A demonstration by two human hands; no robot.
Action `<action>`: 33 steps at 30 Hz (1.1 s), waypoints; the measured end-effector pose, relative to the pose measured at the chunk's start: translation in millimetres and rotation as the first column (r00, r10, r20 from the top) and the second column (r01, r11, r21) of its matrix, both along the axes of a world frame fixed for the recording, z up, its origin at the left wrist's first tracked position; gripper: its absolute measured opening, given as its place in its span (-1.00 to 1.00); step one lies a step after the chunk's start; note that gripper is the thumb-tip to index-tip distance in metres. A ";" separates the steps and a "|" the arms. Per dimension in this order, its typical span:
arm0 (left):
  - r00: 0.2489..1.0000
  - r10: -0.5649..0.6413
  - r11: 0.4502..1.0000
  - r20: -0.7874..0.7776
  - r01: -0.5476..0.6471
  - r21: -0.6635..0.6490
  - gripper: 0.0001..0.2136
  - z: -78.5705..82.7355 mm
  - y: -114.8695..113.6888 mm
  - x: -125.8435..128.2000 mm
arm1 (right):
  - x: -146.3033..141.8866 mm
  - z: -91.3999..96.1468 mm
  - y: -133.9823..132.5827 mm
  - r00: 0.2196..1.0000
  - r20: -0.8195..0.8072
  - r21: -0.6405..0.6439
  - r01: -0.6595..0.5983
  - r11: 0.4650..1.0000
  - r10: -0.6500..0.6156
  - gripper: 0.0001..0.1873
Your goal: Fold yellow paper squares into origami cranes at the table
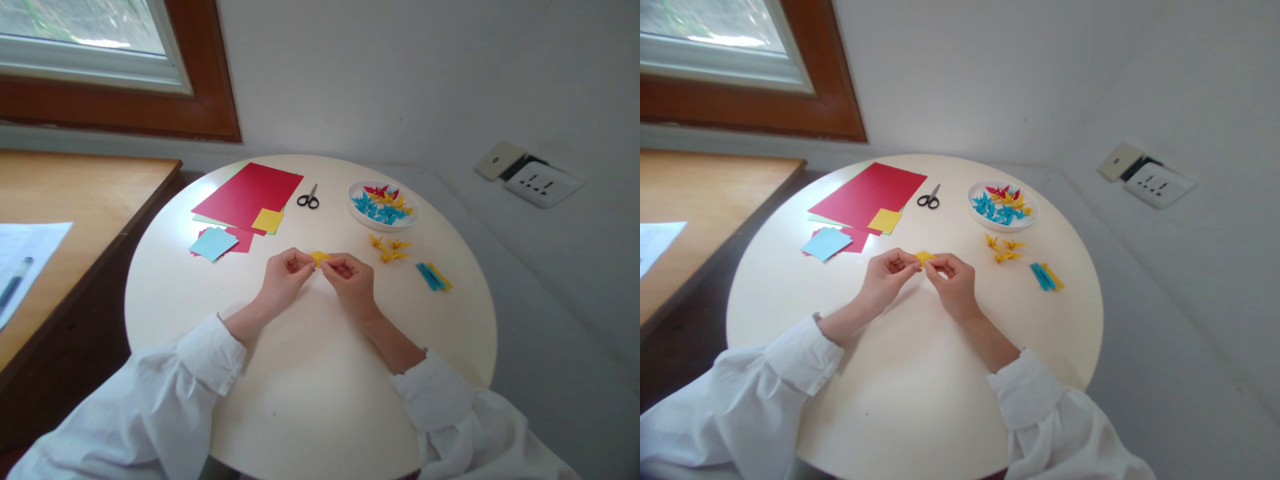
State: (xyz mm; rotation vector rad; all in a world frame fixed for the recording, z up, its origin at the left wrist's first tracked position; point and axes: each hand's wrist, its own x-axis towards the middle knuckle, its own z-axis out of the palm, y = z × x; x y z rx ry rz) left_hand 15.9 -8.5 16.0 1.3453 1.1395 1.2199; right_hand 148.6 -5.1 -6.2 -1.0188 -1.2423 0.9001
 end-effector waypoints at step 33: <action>0.971 -0.183 0.980 0.151 0.193 -0.054 -0.71 5.5 3.7 -10.1 | 13.2 7.7 2.6 0.979 -0.156 -0.158 -0.159 0.975 0.134 -0.63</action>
